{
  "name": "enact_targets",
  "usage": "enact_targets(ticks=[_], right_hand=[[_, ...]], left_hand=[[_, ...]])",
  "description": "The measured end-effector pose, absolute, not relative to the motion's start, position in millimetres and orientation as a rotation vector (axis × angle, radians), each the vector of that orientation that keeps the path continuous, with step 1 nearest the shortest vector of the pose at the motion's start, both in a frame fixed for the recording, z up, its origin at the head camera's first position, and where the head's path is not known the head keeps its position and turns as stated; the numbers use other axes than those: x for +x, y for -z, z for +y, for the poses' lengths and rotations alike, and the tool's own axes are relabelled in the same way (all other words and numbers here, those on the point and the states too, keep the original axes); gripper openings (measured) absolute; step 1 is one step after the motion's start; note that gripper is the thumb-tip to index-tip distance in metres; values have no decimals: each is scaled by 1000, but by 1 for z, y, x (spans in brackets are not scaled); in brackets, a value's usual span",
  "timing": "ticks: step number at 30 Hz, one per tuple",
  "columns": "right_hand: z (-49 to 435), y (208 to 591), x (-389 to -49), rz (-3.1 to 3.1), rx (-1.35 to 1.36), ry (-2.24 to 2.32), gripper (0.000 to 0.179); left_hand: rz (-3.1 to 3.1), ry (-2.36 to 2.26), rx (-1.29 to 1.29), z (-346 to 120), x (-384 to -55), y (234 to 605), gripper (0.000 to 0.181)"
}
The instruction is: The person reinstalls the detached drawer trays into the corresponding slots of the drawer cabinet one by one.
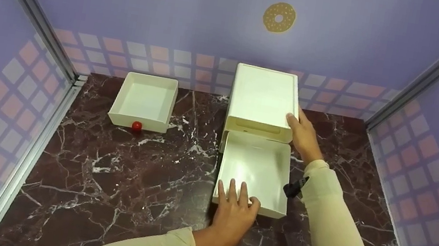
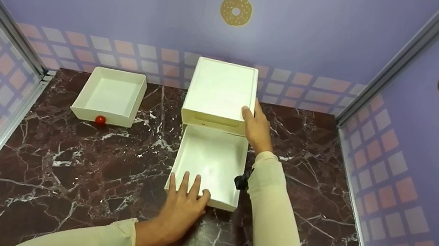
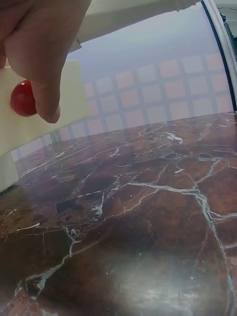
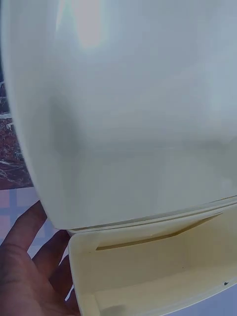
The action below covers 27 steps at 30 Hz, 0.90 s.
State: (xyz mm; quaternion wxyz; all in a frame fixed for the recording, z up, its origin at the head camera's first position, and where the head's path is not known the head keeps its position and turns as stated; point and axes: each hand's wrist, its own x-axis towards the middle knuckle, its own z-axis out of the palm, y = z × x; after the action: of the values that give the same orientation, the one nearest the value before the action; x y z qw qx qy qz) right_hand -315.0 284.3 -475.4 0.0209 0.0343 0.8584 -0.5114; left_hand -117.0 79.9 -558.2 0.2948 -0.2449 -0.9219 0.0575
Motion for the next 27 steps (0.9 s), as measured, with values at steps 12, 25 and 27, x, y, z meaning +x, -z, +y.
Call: enact_targets(ticks=[12,25,27], right_hand=[[283,476,-316,2659,121,1567,66],[283,477,-315,2661,108,1599,64],[284,476,-315,2658,106,1598,65]], left_hand=[[-2466,-215,-608,80,-137,559,21],[-2528,-148,-620,77,-156,580,78],[-2619,-144,-625,72,-144,584,94]])
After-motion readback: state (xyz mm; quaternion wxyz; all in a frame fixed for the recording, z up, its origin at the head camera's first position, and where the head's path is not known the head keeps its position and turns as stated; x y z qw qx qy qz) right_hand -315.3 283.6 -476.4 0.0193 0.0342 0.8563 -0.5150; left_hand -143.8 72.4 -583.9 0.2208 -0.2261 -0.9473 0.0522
